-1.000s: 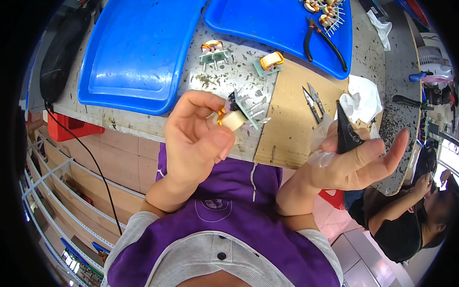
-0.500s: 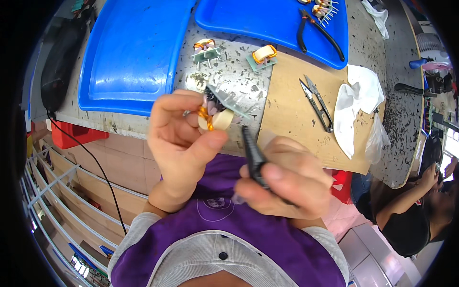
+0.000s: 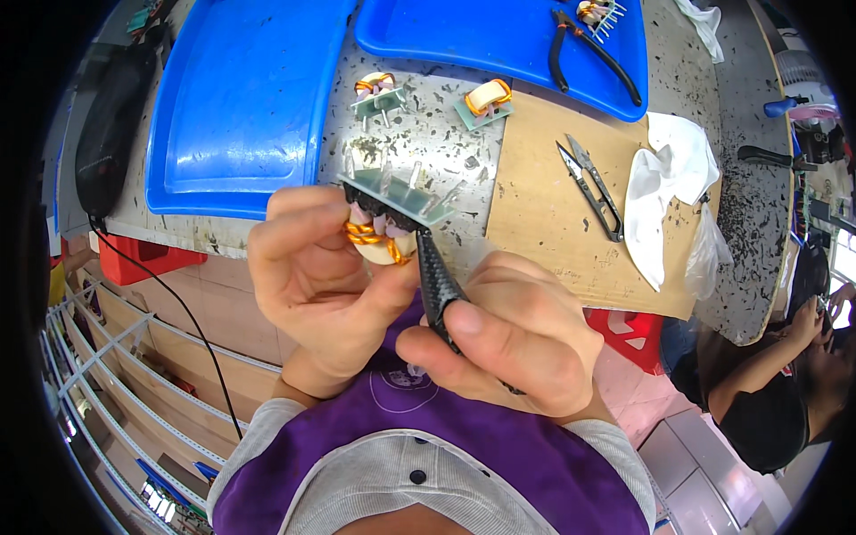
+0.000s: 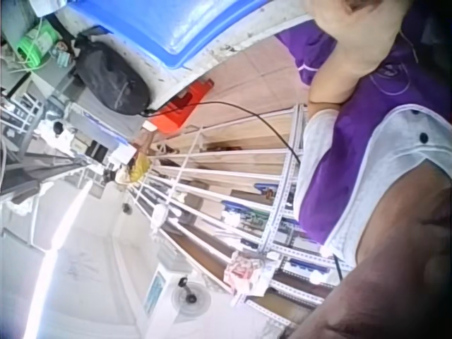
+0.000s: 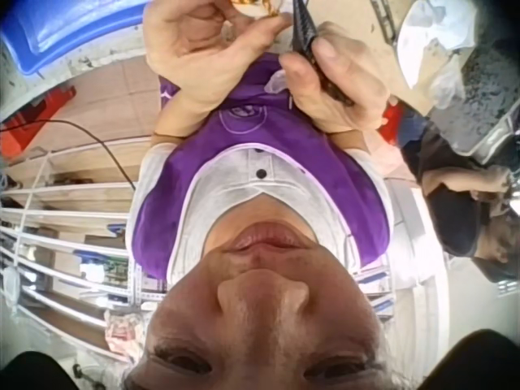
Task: Assembling and inspecting small copper coils and electronic components at a factory workbench.
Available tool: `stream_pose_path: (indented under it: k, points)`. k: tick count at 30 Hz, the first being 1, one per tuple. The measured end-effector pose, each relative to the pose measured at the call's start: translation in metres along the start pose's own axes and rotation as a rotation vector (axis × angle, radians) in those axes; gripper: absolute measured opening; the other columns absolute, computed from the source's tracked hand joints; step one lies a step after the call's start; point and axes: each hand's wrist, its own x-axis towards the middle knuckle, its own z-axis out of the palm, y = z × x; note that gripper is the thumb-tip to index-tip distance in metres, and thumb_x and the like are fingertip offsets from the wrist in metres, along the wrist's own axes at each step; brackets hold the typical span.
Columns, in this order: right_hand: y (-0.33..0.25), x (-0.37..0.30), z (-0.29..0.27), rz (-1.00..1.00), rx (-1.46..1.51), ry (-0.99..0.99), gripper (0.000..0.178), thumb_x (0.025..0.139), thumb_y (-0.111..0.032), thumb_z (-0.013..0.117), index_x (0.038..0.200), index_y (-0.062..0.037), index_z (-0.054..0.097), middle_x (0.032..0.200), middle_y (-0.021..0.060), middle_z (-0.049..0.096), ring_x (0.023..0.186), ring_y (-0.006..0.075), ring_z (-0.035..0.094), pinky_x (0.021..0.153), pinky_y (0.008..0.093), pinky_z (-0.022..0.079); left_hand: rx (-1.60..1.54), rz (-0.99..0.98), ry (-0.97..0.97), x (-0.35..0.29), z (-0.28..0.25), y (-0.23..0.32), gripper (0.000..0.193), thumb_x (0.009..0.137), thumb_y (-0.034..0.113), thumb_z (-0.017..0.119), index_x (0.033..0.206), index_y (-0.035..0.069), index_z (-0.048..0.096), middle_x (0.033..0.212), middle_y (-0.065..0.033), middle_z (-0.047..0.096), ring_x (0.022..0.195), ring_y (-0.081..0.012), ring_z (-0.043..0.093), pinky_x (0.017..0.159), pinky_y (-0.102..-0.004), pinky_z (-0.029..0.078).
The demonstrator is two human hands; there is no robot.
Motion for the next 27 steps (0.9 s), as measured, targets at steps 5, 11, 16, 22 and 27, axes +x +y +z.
stream_pose_path:
  k: [5,11,16,22,27]
  points:
    - [0.004,0.0,0.001,-0.003,0.03,-0.001,0.051,0.063,0.001,0.076,0.106,-0.0024,0.048,0.077,0.0093,0.053,0.049,0.019,0.05,0.043,0.0298,0.041,-0.02,0.002,0.004,-0.001,0.0,-0.004,0.05,0.059,-0.011,0.073,0.1,-0.004,0.047,0.095,-0.0132,0.046,0.057,-0.0074,0.052,0.046,-0.0171,0.043]
    - [0.006,-0.001,0.001,-0.004,0.036,0.013,0.05,0.063,0.001,0.076,0.105,-0.0012,0.048,0.075,0.0095,0.053,0.047,0.0191,0.05,0.041,0.0289,0.039,-0.023,0.001,0.024,-0.002,0.0,-0.007,0.05,0.058,-0.012,0.073,0.1,-0.004,0.047,0.096,-0.0132,0.046,0.057,-0.0074,0.052,0.046,-0.0169,0.043]
    - [0.008,0.002,-0.002,0.017,0.107,-0.025,0.051,0.063,0.001,0.075,0.106,-0.0011,0.048,0.074,0.0095,0.054,0.047,0.019,0.05,0.042,0.029,0.039,-0.013,-0.009,-0.003,-0.002,0.0,-0.009,0.051,0.058,-0.013,0.073,0.101,-0.004,0.046,0.097,-0.0135,0.046,0.06,-0.0089,0.053,0.048,-0.0176,0.045]
    - [0.007,0.001,-0.007,0.04,0.164,-0.016,0.053,0.063,0.002,0.075,0.108,-0.0012,0.048,0.073,0.0093,0.053,0.047,0.0196,0.05,0.04,0.0284,0.038,-0.274,-0.24,0.038,-0.001,0.004,-0.008,0.048,0.061,-0.013,0.071,0.1,-0.006,0.043,0.098,-0.0132,0.047,0.079,-0.0128,0.057,0.062,-0.0199,0.049]
    - [0.013,0.001,-0.006,0.019,0.082,-0.009,0.053,0.064,0.003,0.074,0.109,-0.0016,0.048,0.072,0.0095,0.053,0.046,0.0192,0.05,0.039,0.0291,0.038,-0.301,-0.257,0.047,-0.002,0.009,-0.011,0.048,0.061,-0.013,0.071,0.1,-0.006,0.043,0.098,-0.0134,0.048,0.076,-0.0122,0.057,0.063,-0.0199,0.048]
